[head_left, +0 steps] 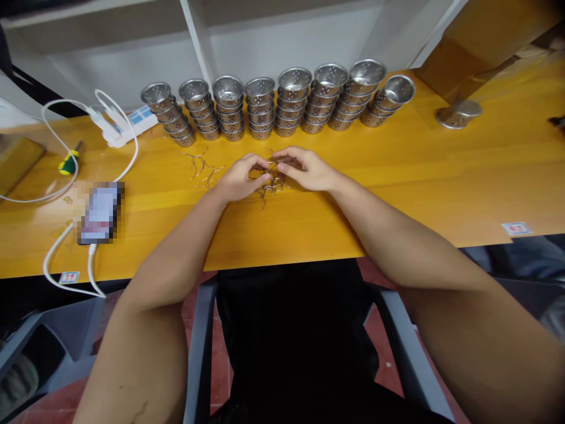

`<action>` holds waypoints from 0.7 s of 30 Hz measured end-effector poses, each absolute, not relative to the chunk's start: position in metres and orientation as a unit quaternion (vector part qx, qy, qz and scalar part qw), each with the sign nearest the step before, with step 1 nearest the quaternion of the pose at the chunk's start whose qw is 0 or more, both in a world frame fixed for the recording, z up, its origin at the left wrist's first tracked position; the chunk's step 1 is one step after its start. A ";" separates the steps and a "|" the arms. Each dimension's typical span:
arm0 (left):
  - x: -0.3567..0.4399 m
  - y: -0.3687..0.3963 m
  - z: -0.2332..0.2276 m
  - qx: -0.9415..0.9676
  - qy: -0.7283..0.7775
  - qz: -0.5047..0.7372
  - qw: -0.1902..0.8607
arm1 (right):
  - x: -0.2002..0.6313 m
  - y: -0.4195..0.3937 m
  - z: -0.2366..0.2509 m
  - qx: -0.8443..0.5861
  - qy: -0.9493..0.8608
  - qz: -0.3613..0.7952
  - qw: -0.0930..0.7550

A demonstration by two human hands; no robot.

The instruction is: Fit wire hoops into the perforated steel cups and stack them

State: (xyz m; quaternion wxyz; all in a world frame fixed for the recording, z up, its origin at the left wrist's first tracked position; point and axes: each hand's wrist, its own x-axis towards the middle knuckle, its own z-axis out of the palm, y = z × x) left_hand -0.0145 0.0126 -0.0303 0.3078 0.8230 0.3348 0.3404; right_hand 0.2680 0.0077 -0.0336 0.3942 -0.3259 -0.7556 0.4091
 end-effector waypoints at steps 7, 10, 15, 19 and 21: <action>-0.014 0.008 -0.024 0.830 0.329 0.336 0.300 | 0.273 0.013 -0.038 -0.343 -0.769 0.347 0.414; -0.017 0.011 -0.027 0.817 0.347 0.357 0.291 | 0.273 0.013 -0.038 -0.348 -0.775 0.335 0.408; -0.029 0.029 -0.028 0.781 0.404 0.429 0.206 | 0.275 0.014 -0.037 -0.345 -0.781 0.340 0.394; -0.048 0.026 0.000 0.750 0.437 0.476 0.144 | 0.276 0.016 -0.039 -0.346 -0.789 0.337 0.380; -0.075 0.023 0.017 0.763 0.431 0.457 0.154 | 0.276 0.017 -0.040 -0.343 -0.789 0.339 0.381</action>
